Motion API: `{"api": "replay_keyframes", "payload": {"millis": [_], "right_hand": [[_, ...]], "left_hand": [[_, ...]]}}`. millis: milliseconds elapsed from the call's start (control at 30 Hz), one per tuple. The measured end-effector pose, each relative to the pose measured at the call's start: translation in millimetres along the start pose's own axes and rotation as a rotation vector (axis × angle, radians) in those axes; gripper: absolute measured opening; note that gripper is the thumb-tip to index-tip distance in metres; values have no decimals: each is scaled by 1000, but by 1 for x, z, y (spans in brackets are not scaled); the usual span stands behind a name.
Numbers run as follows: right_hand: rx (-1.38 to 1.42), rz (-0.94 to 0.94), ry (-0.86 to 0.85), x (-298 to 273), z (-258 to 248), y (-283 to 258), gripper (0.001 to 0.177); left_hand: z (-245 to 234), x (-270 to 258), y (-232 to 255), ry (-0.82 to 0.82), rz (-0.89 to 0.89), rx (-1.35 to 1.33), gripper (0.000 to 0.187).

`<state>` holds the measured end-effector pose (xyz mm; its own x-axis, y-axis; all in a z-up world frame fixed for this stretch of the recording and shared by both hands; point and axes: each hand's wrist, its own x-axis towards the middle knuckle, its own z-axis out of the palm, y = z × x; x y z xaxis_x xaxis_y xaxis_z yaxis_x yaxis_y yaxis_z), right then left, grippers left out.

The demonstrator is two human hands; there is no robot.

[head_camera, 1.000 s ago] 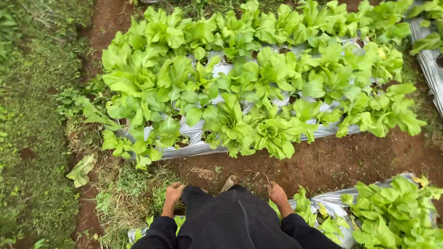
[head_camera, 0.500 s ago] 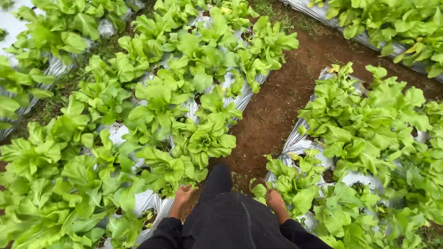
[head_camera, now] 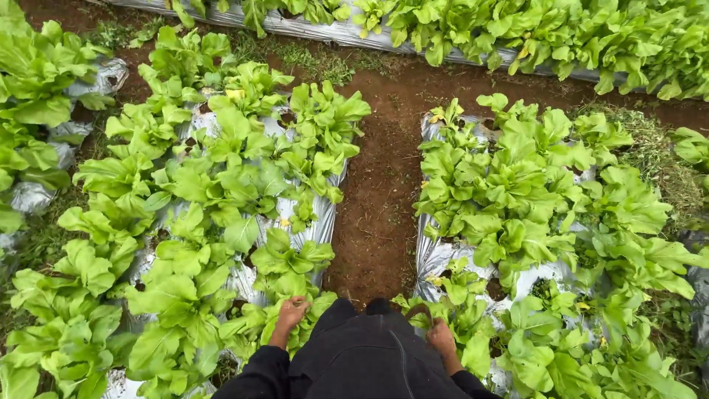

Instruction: The person uses a hand hoe to loosen and remove weeds from the soil between rows of leafy green vegetables. They gather the uprooted weeds by hand and discard them, occasionally pulling weeds directly from around the base of the plants.

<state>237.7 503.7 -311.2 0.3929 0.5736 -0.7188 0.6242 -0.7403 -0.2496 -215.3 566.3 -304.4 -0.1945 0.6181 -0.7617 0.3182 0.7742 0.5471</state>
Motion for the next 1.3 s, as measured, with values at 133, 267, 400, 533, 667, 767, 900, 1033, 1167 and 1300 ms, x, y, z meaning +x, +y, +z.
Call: {"api": "replay_keyframes", "payload": {"millis": [133,267,400,533,667,767,900,1033,1167,1300], "right_hand": [[85,158,34,-4,-68,-72,31],[58,143,65,59,-83,-74,20],[62,98,40,151,-102,-76,18],[15,49,10,228,-141,-95,16],[-55,27,-25,307,-202,-156,14],[-20,70,-44,345,-255,-211,20],[-47,-22,125,436,-266,-231,27],[-50,20,62,475,-266,-250,28],[-48,77,-45,486,-299,-293,32],[-66,30,-81,540,-314,-280,24]], "left_hand": [[-7,64,86,-60,34,17,36],[11,115,153,-101,29,125,42],[49,156,217,-101,15,175,43],[74,164,248,-49,-29,41,45],[83,185,322,-70,-29,48,41],[85,204,379,-62,-45,-10,47],[95,254,409,-19,35,67,59],[109,286,438,-36,-11,-18,56],[120,328,478,-71,-32,40,49],[117,368,539,-93,-60,7,44]]}}
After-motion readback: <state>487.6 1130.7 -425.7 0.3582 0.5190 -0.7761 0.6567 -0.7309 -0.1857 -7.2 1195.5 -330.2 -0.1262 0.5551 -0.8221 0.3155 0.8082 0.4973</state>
